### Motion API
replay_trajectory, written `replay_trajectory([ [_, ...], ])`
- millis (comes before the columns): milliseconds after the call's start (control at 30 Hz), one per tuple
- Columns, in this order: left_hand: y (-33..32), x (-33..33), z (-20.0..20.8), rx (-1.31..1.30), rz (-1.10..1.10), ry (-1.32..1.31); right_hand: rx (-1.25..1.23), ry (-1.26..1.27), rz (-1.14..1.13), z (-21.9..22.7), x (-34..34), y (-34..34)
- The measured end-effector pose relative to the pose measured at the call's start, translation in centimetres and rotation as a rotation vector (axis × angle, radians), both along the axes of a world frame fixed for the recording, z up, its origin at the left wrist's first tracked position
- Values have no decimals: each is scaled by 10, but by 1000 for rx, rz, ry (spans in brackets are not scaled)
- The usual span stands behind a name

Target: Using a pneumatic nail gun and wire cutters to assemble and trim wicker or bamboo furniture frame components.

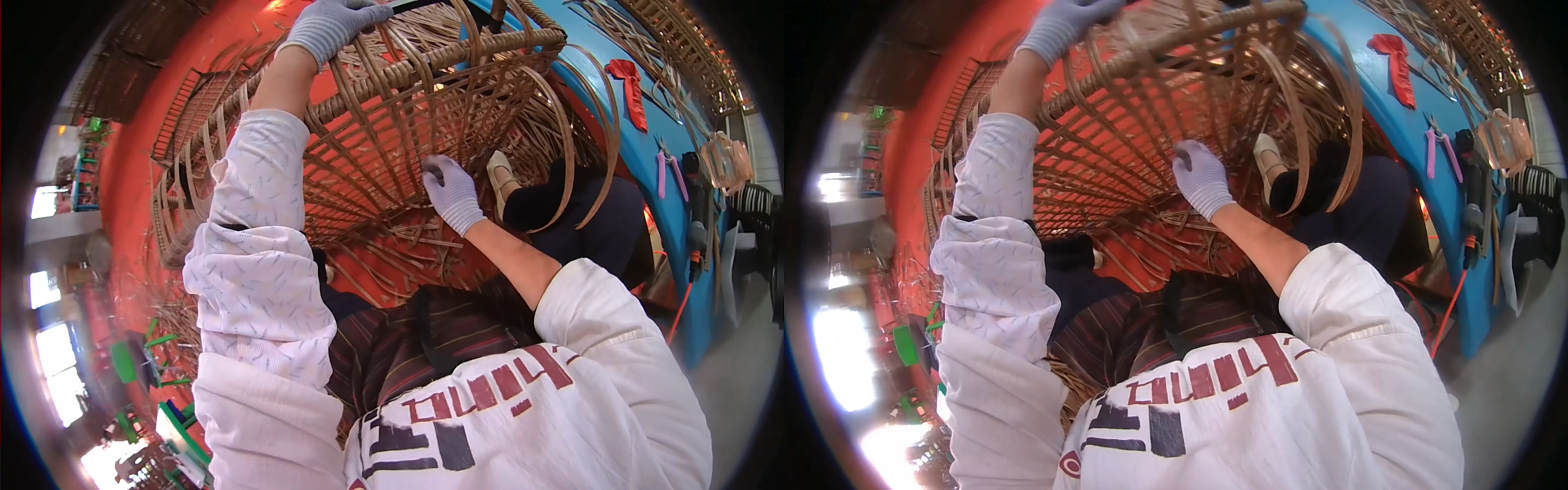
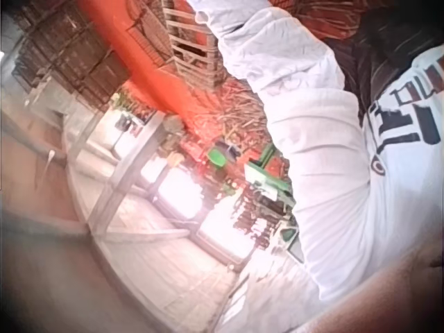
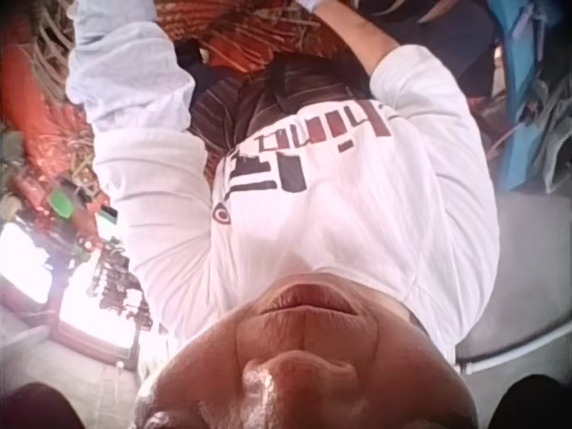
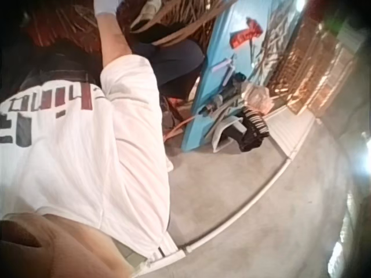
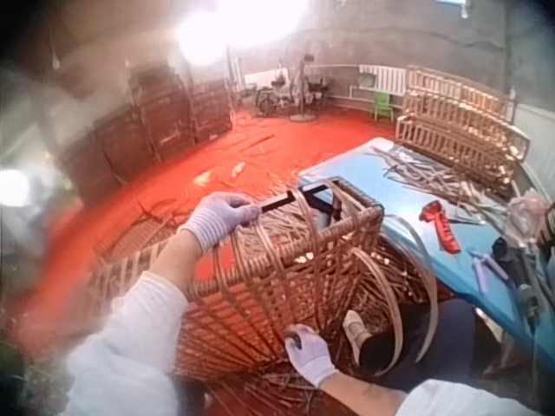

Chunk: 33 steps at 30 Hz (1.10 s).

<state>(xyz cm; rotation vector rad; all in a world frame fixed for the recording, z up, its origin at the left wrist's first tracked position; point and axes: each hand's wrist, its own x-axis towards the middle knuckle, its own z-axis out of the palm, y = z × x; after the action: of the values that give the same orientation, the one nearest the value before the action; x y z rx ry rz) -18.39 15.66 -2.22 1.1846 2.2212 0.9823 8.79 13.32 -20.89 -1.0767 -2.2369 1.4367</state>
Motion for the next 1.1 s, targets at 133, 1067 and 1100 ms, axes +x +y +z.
replay_trajectory([
  [133,1,-6,-10,-48,-4,87,45,207,62,26,-1,-11],
  [1067,9,-29,0,-48,-19,26,-186,-576,327,-129,17,4],
  [1100,11,-29,0,-52,-30,27,-161,-579,275,-147,15,1],
])
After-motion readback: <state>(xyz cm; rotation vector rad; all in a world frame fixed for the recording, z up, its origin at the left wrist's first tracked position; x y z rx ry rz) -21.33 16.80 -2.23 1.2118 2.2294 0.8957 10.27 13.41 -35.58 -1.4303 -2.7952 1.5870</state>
